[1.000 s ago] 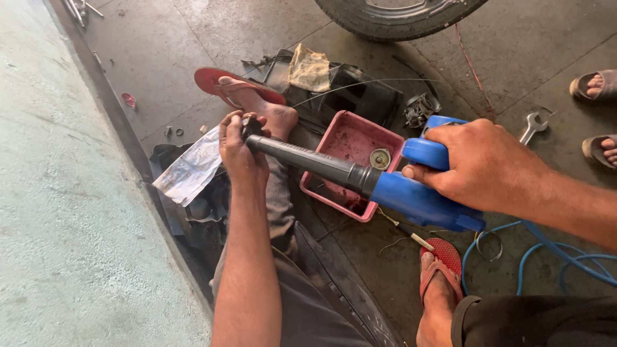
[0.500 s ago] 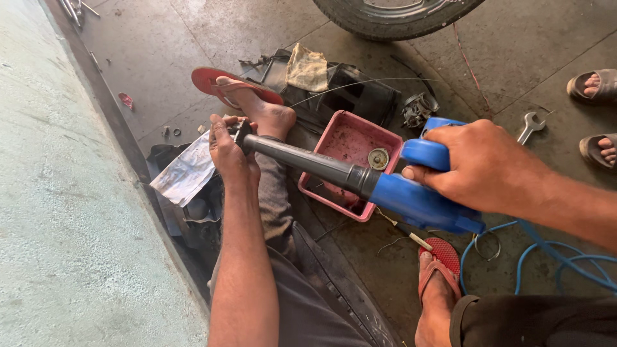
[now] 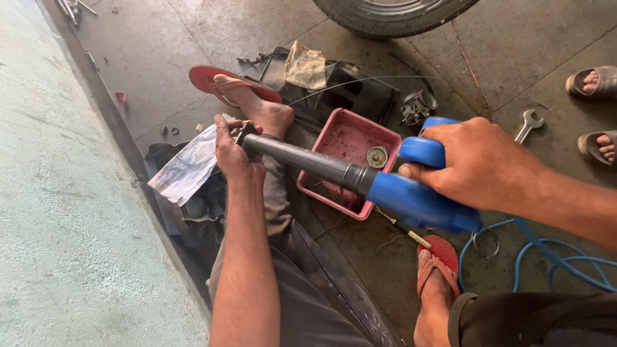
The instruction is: The person cleans a carburetor by applying liquid from a bottle, scrubbing with a brush, and blowing out debris with an air blower. The person handles the carburetor and its components, placing them in a pink tray during the process.
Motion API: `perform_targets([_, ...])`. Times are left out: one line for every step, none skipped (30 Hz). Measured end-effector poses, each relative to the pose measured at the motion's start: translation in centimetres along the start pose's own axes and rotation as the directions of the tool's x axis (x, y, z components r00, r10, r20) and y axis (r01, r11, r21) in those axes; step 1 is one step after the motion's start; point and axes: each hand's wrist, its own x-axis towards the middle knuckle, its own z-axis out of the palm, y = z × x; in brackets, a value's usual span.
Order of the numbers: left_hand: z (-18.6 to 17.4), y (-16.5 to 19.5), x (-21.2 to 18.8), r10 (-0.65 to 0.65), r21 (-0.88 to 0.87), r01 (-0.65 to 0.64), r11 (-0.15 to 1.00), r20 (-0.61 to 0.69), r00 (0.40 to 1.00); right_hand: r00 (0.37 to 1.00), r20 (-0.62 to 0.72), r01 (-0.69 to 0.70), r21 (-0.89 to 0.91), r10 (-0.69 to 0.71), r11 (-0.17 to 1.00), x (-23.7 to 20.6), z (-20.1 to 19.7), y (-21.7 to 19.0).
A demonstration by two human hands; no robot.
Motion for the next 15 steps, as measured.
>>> perform_targets([0.0, 0.0, 0.0, 0.000, 0.019, 0.001, 1.000, -0.034, 0.999, 1.000, -0.013, -0.007, -0.073, 0.006, 0.997, 0.1, -0.1, -0.2])
perform_targets([0.0, 0.1, -0.1, 0.005, 0.023, -0.005, 1.000, -0.030, 1.000, 1.000, -0.007, -0.022, -0.051, 0.022, 0.998, 0.0, -0.1, -0.3])
perform_targets([-0.1, 0.1, 0.0, 0.013, 0.026, -0.013, 1.000, -0.026, 1.000, 0.999, -0.003, -0.035, -0.028, 0.035, 0.999, -0.1, -0.2, -0.4])
perform_targets([-0.2, 0.1, 0.1, 0.023, 0.029, -0.022, 0.999, -0.023, 0.999, 0.999, 0.003, -0.047, -0.006, 0.047, 0.999, -0.1, -0.3, -0.5])
perform_targets([-0.3, 0.1, 0.1, 0.039, 0.023, -0.040, 0.999, 0.036, 0.999, 0.998, 0.032, -0.052, 0.013, 0.051, 0.999, 0.0, -0.4, -0.5])
perform_targets([-0.3, 0.1, 0.2, 0.054, 0.017, -0.055, 0.998, 0.096, 0.994, 0.996, 0.062, -0.060, 0.033, 0.058, 0.998, 0.0, -0.5, -0.6])
perform_targets([-0.4, 0.1, 0.2, 0.066, 0.011, -0.069, 0.998, 0.157, 0.985, 0.994, 0.091, -0.071, 0.053, 0.066, 0.996, 0.1, -0.6, -0.6])
perform_targets([-0.4, 0.1, 0.2, 0.047, 0.023, -0.051, 0.998, 0.131, 0.990, 0.996, 0.070, -0.060, 0.059, 0.055, 0.996, 0.2, -0.7, -0.6])
perform_targets([-0.5, 0.1, 0.2, 0.028, 0.033, -0.031, 0.999, 0.104, 0.994, 0.998, 0.050, -0.049, 0.063, 0.045, 0.997, 0.3, -0.8, -0.7])
perform_targets([-0.5, 0.2, 0.2, 0.010, 0.043, -0.013, 0.999, 0.073, 0.997, 0.999, 0.033, -0.035, 0.066, 0.033, 0.997, 0.3, -0.8, -0.7])
perform_targets([-0.6, 0.3, 0.2, 0.002, 0.018, -0.003, 1.000, 0.067, 0.998, 0.997, 0.049, -0.054, 0.028, 0.052, 0.998, 0.4, -0.8, -0.7])
perform_targets([-0.6, 0.5, 0.2, -0.007, -0.006, 0.008, 1.000, 0.063, 0.998, 0.995, 0.062, -0.074, -0.009, 0.074, 0.997, 0.4, -0.9, -0.7])
perform_targets([-0.6, 0.6, 0.3, -0.018, -0.031, 0.020, 0.999, 0.061, 0.998, 0.992, 0.073, -0.096, -0.047, 0.099, 0.994, 0.4, -0.9, -0.7])
perform_targets([-0.6, 0.8, 0.3, -0.030, -0.042, 0.032, 0.999, 0.056, 0.998, 0.991, 0.085, -0.102, -0.032, 0.105, 0.994, 0.4, -0.8, -0.7])
perform_targets([-0.6, 1.0, 0.3, -0.041, -0.055, 0.043, 0.998, 0.050, 0.998, 0.989, 0.097, -0.107, -0.018, 0.108, 0.994, 0.3, -0.8, -0.7])
